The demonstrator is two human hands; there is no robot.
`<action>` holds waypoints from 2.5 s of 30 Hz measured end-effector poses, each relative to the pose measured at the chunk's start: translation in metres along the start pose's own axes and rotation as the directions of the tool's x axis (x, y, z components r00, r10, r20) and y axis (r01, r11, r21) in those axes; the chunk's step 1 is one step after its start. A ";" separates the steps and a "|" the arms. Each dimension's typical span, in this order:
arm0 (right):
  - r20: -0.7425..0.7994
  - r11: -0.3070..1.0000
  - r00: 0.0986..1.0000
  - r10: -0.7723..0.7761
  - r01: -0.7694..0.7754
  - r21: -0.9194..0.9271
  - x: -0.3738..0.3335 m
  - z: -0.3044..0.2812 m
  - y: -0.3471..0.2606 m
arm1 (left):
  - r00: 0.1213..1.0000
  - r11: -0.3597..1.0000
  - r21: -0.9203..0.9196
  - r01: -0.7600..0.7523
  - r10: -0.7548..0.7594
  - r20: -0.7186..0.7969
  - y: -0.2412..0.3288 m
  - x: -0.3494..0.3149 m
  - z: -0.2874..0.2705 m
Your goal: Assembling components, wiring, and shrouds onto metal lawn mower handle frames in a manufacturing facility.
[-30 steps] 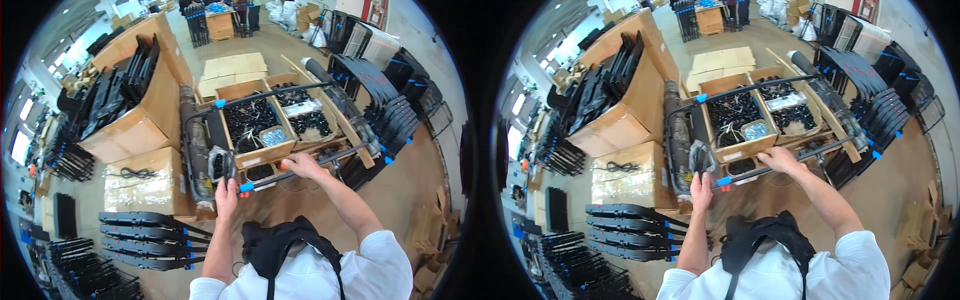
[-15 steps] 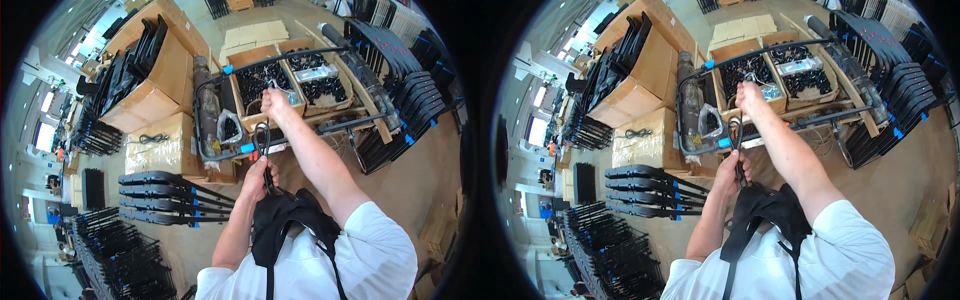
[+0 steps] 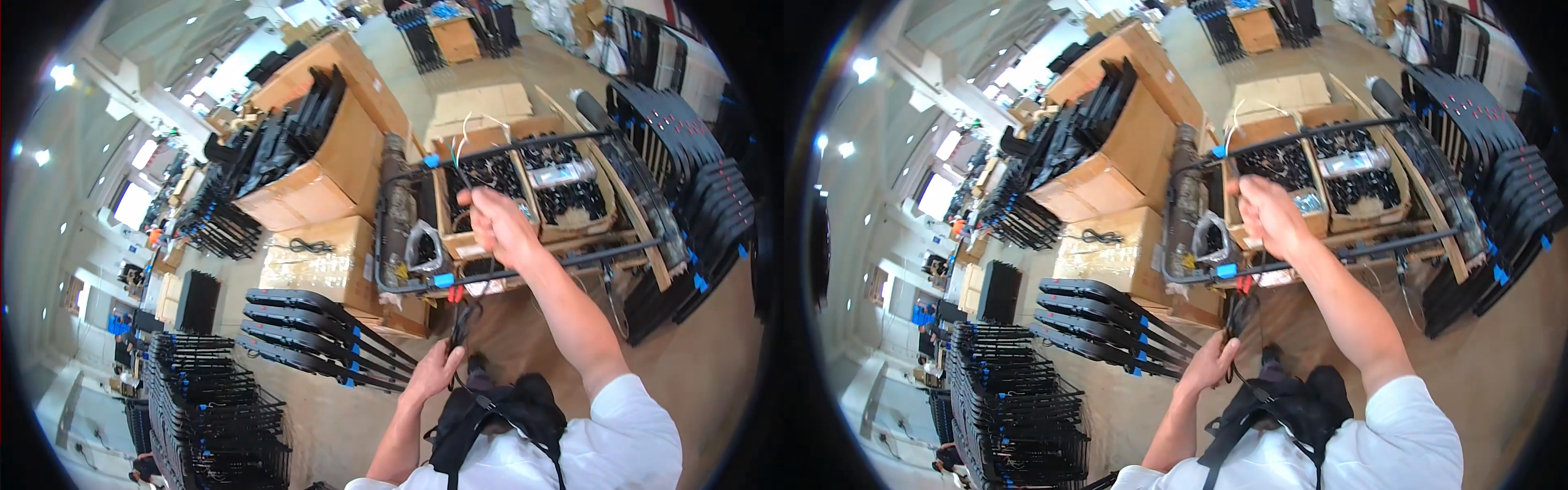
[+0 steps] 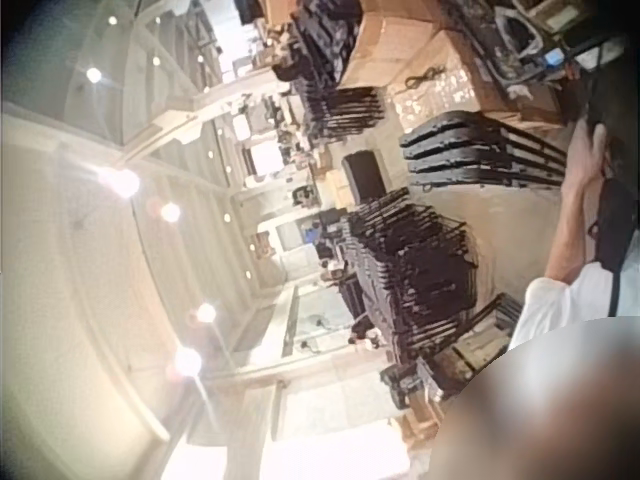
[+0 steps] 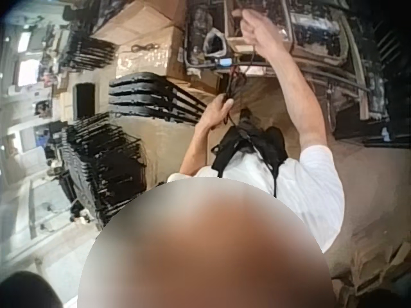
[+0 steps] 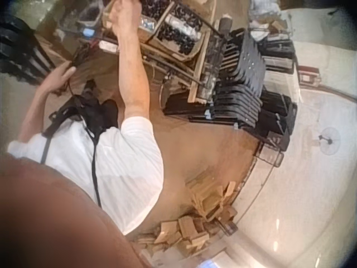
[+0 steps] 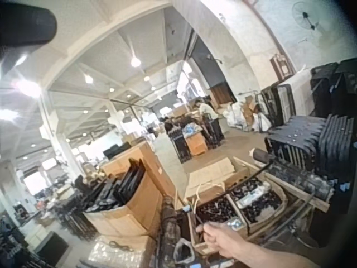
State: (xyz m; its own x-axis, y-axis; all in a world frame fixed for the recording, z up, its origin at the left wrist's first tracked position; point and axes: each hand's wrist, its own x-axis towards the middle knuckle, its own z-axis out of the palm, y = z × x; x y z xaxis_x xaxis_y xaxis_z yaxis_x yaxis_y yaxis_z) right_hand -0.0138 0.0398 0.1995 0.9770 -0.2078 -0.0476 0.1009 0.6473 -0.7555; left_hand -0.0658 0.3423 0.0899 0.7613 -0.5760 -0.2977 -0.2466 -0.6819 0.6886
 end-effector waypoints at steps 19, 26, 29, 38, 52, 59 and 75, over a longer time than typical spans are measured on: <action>0.368 0.622 0.918 0.148 0.203 -0.756 -0.137 0.019 0.053 | 0.901 0.764 -0.639 0.088 0.213 0.378 0.009 0.029 -0.167; 0.364 0.608 0.917 0.160 0.199 -0.769 -0.144 0.002 0.075 | 0.905 0.412 -0.906 0.095 0.343 0.251 -0.020 0.003 -0.083; 0.384 0.636 0.897 0.221 0.166 -0.754 -0.149 -0.003 0.085 | 0.968 0.152 -0.988 0.013 0.245 0.050 0.002 -0.016 -0.066; 0.387 0.727 0.787 0.481 -0.112 -0.677 -0.150 -0.014 0.132 | 0.979 0.016 -0.980 -0.199 0.047 -0.198 -0.014 -0.039 -0.028; 0.327 0.696 0.649 0.687 -0.458 -0.553 -0.109 -0.030 0.173 | 0.999 -0.045 -0.998 -0.051 0.003 -0.051 -0.058 0.006 -0.022; 0.373 0.607 0.612 0.697 -0.229 -0.761 -0.057 -0.028 0.198 | 0.961 -0.373 -0.886 0.276 0.111 0.253 -0.105 0.048 -0.019; 0.072 0.535 0.783 0.617 -0.351 -0.769 0.010 -0.041 0.306 | 0.955 0.285 -0.948 0.139 -0.293 0.052 -0.194 0.171 -0.035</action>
State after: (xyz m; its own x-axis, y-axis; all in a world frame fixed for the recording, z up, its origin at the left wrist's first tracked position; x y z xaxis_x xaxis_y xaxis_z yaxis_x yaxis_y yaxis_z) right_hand 0.0192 0.2053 -0.0588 0.8412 0.2897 -0.4565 -0.4331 -0.1443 -0.8897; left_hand 0.1330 0.3914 -0.0715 0.7682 -0.3736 -0.5199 0.6039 0.1532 0.7822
